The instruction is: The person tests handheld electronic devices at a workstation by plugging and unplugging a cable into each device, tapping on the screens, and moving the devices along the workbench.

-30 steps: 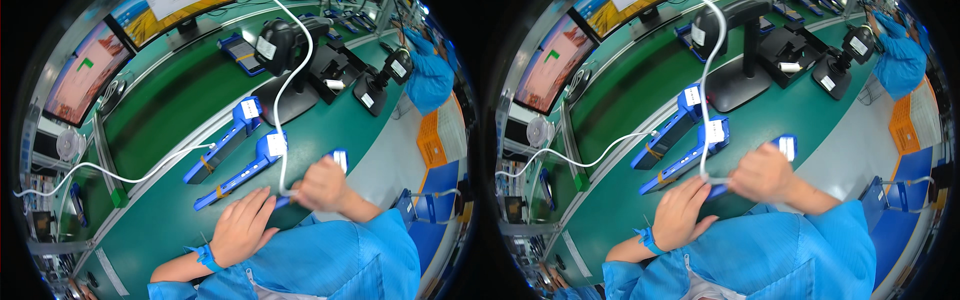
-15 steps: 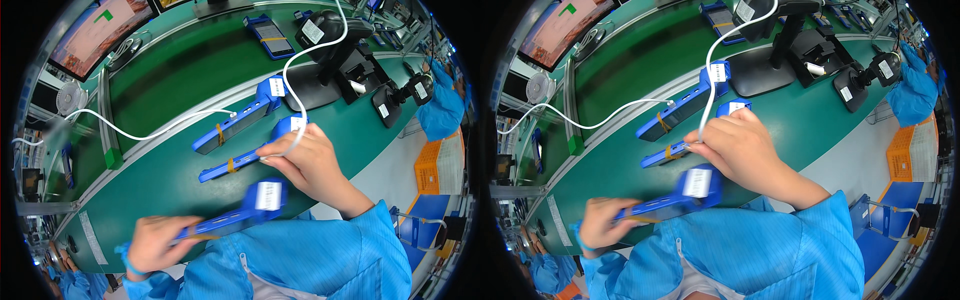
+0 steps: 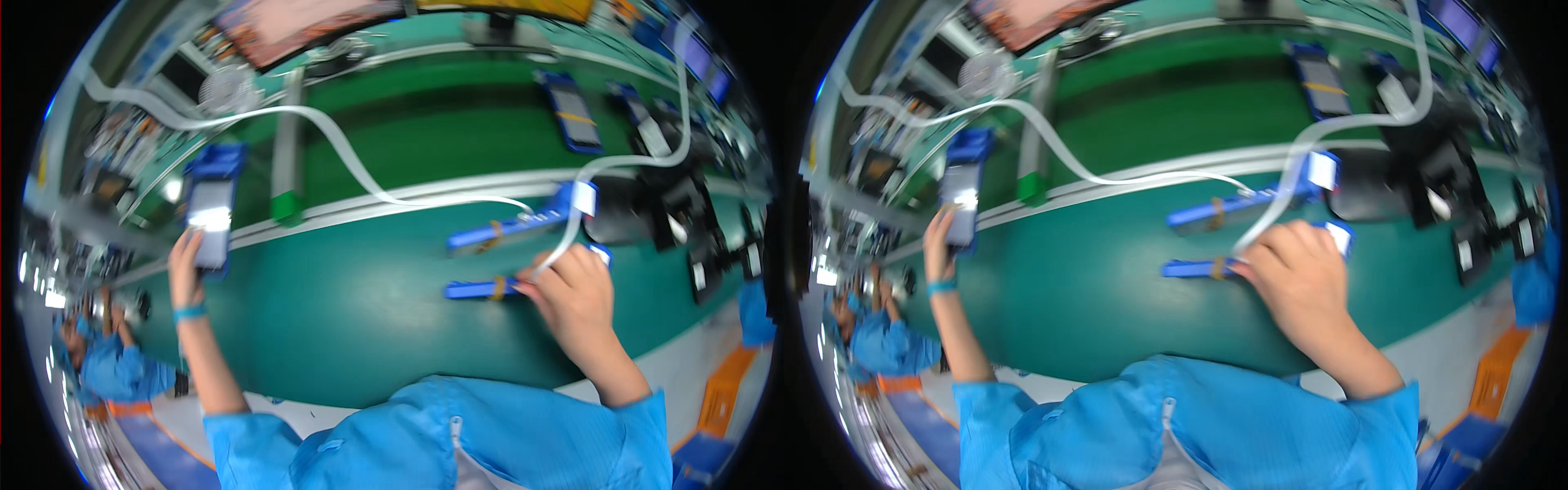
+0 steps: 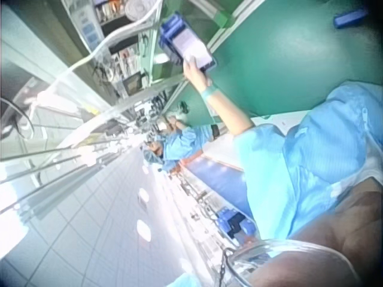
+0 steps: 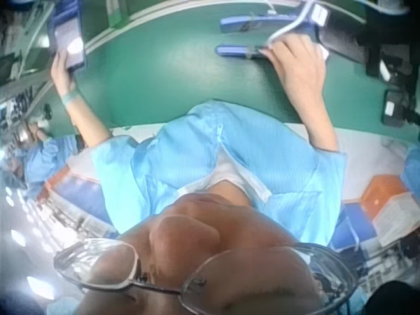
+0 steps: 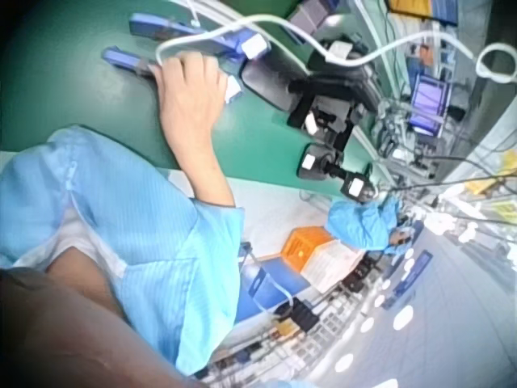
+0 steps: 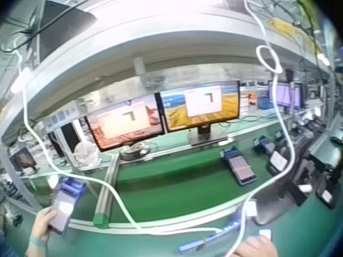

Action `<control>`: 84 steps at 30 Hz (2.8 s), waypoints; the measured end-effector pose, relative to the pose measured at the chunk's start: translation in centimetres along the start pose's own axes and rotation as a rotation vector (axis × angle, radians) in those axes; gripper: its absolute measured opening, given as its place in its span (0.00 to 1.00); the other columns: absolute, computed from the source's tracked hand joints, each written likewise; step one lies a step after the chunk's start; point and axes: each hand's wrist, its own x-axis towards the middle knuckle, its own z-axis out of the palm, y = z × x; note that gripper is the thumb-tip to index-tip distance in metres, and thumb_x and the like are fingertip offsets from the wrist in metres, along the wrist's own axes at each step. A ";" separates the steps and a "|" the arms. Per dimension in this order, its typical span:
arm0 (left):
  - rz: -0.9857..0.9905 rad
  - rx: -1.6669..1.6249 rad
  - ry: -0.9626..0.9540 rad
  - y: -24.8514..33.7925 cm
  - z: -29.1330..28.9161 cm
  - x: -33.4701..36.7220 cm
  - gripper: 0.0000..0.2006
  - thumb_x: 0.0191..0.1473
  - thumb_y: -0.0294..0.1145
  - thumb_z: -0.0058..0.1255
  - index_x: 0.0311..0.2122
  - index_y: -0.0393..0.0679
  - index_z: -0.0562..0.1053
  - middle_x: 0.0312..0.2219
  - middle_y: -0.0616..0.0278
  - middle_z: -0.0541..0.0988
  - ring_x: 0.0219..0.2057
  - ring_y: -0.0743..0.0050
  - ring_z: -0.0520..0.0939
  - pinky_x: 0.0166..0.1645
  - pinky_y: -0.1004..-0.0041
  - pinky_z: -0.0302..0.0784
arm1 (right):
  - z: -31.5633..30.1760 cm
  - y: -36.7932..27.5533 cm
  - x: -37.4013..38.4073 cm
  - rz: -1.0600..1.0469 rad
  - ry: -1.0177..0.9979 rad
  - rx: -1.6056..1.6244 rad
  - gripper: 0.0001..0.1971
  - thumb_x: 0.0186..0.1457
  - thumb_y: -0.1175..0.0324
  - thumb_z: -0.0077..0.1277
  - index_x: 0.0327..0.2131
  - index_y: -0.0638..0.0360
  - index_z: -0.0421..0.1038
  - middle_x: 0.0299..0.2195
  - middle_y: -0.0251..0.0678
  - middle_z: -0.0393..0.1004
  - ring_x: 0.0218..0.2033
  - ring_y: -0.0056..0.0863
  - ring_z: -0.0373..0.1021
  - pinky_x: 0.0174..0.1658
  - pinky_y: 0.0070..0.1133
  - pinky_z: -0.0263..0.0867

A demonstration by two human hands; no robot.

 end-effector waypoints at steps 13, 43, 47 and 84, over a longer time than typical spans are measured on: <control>-0.311 -0.116 0.219 -8.2 9.6 18.0 0.20 0.52 0.38 0.64 0.47 0.38 0.77 0.39 0.58 0.83 0.37 0.64 0.84 0.41 0.64 0.79 | 3.2 0.1 -1.4 -0.008 0.013 0.023 0.10 0.50 0.74 0.59 0.32 0.58 0.66 0.32 0.32 0.77 0.33 0.35 0.72 0.38 0.31 0.61; 0.940 0.548 -0.746 8.7 34.2 -12.1 0.23 0.47 0.27 0.62 0.52 0.43 0.75 0.40 0.55 0.82 0.42 0.53 0.82 0.52 0.60 0.72 | 2.5 0.3 -1.9 -0.030 0.238 0.121 0.24 0.46 0.56 0.65 0.45 0.55 0.72 0.38 0.31 0.76 0.36 0.30 0.72 0.43 0.27 0.64; 1.004 0.521 -0.666 9.8 33.6 -12.8 0.25 0.45 0.32 0.65 0.51 0.39 0.75 0.43 0.54 0.82 0.46 0.51 0.81 0.54 0.60 0.72 | 2.4 -0.8 -2.7 0.032 0.212 0.156 0.32 0.45 0.49 0.66 0.51 0.57 0.70 0.38 0.32 0.76 0.40 0.33 0.73 0.50 0.30 0.64; 0.979 0.611 -0.756 8.2 35.1 -13.8 0.30 0.47 0.29 0.63 0.56 0.34 0.69 0.44 0.48 0.79 0.46 0.47 0.79 0.52 0.58 0.70 | -12.4 21.9 -17.3 0.413 0.209 -0.369 0.24 0.39 0.50 0.72 0.32 0.53 0.72 0.29 0.29 0.72 0.35 0.32 0.70 0.45 0.28 0.61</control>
